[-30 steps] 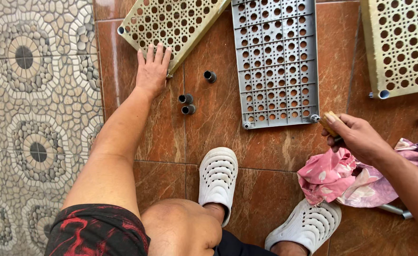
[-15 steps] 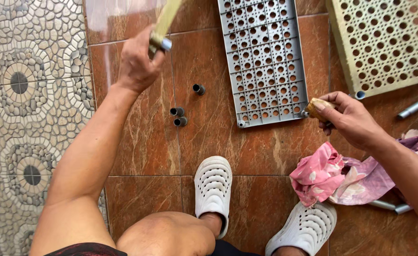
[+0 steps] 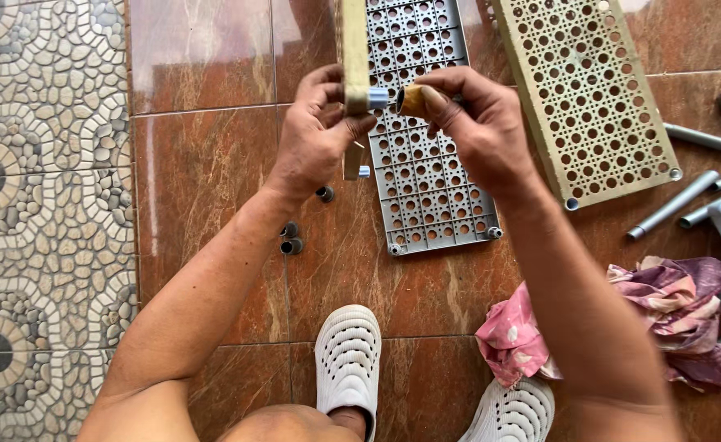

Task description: The person sits on the floor and assembles furniture parts. They wipe metal tubes with a cloth, insert rubber feet into perforated panels, and attach the tubes to the panels to form a structure.

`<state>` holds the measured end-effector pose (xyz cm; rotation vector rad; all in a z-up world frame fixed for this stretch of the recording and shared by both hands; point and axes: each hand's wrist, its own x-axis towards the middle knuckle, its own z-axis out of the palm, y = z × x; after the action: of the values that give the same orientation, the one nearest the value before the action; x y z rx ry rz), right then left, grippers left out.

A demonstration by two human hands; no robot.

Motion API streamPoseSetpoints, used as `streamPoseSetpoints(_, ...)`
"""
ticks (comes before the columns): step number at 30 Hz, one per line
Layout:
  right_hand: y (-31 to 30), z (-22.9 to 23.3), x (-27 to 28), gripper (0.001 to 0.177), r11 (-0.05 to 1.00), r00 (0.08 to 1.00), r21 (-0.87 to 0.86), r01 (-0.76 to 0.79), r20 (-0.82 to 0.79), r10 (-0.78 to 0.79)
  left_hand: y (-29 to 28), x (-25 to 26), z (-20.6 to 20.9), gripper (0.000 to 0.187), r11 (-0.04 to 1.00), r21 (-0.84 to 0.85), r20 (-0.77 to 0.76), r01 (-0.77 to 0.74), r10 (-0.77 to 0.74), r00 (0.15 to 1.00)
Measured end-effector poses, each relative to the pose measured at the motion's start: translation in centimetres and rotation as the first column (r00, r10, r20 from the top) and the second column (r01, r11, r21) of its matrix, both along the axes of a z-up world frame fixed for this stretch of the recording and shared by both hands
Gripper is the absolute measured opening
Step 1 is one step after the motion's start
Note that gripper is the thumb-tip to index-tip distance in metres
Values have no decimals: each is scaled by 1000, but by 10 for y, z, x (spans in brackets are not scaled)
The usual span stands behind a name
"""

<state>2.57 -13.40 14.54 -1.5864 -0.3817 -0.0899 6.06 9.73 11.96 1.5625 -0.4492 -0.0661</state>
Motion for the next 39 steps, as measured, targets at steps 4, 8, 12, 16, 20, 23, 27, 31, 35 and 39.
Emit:
streamPoseSetpoints(4, 7, -48, -11, 14, 951, 998, 305, 56, 13, -63, 5, -13, -1, 23, 994, 47, -75, 97, -94, 993)
streamPoseSetpoints(8, 8, -71, -18, 14, 926, 998, 373, 54, -7, -56, 4, -19, -3, 29, 971, 219, 122, 99, -128, 984)
streamPoseSetpoints(12, 7, -80, -24, 18, 837, 993, 542, 74, -116, -12, 0, -19, -8, 30, 973, 196, 97, 125, -146, 985)
streamPoseSetpoints(16, 6, -87, -28, 26, 814, 996, 578, 51, -94, 4, -2, -19, -11, 30, 966, 223, 109, 129, -156, 982)
streamPoseSetpoints(20, 3, -88, -28, 35, 792, 996, 610, 36, -83, 19, -1, -20, -11, 30, 957, 265, 127, 121, -159, 979)
streamPoseSetpoints(23, 2, -86, -29, 38, 803, 998, 595, 27, -69, 17, -1, -20, -12, 29, 955, 273, 102, 113, -146, 984)
streamPoseSetpoints(27, 0, -82, -27, 37, 845, 998, 532, 46, -69, -10, 0, -20, -10, 27, 955, 267, 84, 129, -157, 984)
streamPoseSetpoints(31, 1, -80, -27, 33, 872, 997, 486, 60, -75, -27, 1, -21, -8, 26, 952, 276, 87, 132, -162, 983)
streamPoseSetpoints(35, 1, -78, -26, 27, 888, 995, 455, 68, -91, -29, 2, -20, -7, 26, 946, 295, 103, 131, -168, 980)
streamPoseSetpoints(39, 1, -74, -26, 24, 907, 990, 411, 91, -133, -40, 3, -20, -9, 25, 951, 282, 101, 128, -163, 982)
